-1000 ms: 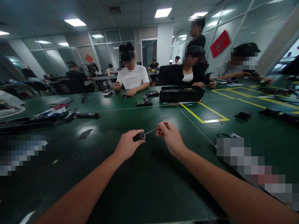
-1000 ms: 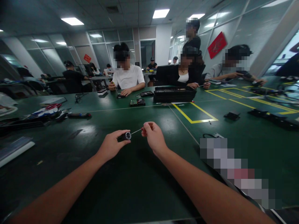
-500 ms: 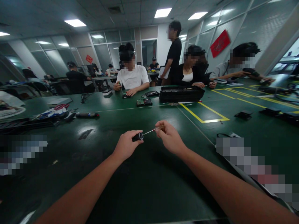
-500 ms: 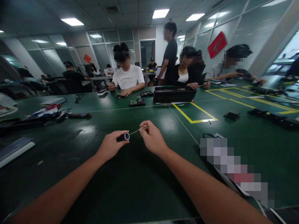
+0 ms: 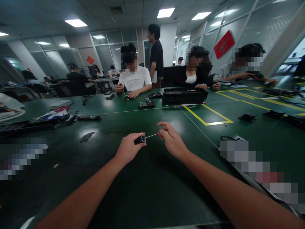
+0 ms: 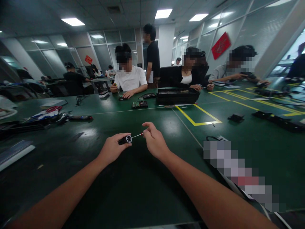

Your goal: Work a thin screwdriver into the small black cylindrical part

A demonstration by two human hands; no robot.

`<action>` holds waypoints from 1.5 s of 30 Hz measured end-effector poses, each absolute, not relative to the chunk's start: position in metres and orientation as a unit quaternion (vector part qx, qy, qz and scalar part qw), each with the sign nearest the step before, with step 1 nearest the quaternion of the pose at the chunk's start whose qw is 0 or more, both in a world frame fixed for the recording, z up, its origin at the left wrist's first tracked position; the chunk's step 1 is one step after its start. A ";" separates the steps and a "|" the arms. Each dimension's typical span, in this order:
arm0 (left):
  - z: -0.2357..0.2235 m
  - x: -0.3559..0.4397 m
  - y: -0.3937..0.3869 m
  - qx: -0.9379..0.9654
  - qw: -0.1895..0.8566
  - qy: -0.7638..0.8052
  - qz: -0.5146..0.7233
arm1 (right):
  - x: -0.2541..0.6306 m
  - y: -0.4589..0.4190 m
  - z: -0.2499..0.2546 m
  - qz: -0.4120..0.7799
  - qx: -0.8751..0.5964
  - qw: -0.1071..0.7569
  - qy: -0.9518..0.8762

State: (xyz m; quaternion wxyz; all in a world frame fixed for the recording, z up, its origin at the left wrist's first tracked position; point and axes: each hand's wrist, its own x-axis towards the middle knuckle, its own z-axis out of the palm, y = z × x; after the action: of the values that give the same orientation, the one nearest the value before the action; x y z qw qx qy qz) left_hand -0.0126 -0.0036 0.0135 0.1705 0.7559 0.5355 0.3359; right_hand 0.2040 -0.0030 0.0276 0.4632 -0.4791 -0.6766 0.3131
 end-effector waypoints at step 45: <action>0.020 -0.011 -0.004 0.735 0.215 0.547 0.338 | 0.201 0.006 0.020 0.336 -0.487 0.580 -0.561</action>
State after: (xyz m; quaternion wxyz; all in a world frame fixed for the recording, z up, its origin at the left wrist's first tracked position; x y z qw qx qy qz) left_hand -0.0111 -0.0045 0.0198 0.2149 0.7352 0.5470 0.3377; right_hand 0.2008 0.0059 0.0201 0.5798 -0.4869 -0.5606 0.3355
